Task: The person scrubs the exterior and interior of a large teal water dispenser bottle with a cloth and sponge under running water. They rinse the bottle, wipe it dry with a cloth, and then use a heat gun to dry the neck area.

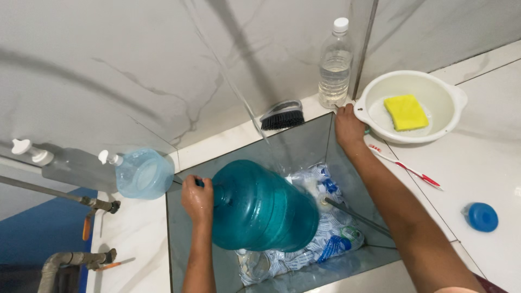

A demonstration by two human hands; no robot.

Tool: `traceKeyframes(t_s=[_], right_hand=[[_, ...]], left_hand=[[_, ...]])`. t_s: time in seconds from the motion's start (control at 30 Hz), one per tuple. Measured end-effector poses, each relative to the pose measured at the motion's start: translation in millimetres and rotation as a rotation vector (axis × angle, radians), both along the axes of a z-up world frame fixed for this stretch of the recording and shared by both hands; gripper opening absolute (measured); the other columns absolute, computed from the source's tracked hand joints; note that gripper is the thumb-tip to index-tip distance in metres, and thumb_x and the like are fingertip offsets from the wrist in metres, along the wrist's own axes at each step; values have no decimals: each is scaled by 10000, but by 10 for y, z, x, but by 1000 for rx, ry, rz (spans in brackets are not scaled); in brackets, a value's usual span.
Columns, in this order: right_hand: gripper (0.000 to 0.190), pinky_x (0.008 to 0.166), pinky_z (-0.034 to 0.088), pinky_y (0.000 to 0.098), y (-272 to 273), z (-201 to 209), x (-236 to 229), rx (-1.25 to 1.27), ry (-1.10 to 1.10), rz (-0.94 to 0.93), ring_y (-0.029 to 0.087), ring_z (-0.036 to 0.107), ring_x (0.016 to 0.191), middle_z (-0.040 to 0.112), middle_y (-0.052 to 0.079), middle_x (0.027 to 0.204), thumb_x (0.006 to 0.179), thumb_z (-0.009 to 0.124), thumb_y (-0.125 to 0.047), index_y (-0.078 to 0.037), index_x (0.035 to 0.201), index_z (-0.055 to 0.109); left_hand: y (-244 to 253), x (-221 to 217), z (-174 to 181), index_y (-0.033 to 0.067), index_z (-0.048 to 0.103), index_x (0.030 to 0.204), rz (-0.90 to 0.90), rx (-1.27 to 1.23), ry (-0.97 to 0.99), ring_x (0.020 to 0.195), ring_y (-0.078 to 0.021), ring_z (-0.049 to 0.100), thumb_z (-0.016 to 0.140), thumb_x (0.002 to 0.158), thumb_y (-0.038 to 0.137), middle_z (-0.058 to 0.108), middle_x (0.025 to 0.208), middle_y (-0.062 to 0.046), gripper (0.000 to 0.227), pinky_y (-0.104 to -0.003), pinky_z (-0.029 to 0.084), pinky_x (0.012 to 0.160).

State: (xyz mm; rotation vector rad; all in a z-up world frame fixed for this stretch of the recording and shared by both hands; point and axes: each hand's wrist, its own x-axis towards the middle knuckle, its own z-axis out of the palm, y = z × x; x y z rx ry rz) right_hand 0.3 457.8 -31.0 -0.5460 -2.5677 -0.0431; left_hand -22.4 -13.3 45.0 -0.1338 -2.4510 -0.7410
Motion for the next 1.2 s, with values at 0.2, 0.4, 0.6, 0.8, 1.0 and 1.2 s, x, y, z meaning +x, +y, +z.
traceKeyframes(t_s=[0.2,0.4,0.6,0.8,1.0,1.2], right_hand=[[219,882,512,497,-483,-401,-113,-128,177,382,402,623,1007,652,235,1080,1019,563,-62,44,1180,667],[527,938,534,424,-1492,-1615,-22,-1665,-447,190,291,679,1092,711,195,1245,939,695,-421,4,1250,698],[383,881,560,368,-1736,-2134,-11,-1922,-175,64,251,717,976,770,152,1125,967,641,-306,-4,1171,756],[288,830,548,351,-1777,-2164,-94,-1489,-45,104,234,735,878,794,137,957,968,652,-270,-34,1059,791],[225,806,547,342,-1779,-2237,-134,-1458,62,47,199,730,864,787,102,953,907,667,-198,-59,1036,789],[264,818,524,340,-1441,-2165,-298,-1547,86,-155,185,701,897,768,79,974,943,663,-276,-69,1073,761]], left_hand=[[112,-57,-40,17,643,907,51,-60,-6,806,-418,639,696,848,190,658,911,-188,190,-517,515,696],[221,3,45,20,649,901,57,-81,33,820,-428,639,700,849,195,667,916,-185,190,-534,512,717],[342,-5,156,18,652,912,56,-49,-53,812,-415,648,689,849,203,664,913,-184,199,-518,523,705],[309,-44,182,24,649,930,35,-51,-120,805,-397,650,679,858,208,664,912,-171,199,-505,523,706],[190,86,188,23,648,948,-23,15,-99,815,-388,656,681,871,208,676,958,-162,203,-489,525,712],[134,233,224,40,658,926,-32,54,-98,812,-368,664,672,859,186,674,931,-151,161,-474,530,719]])
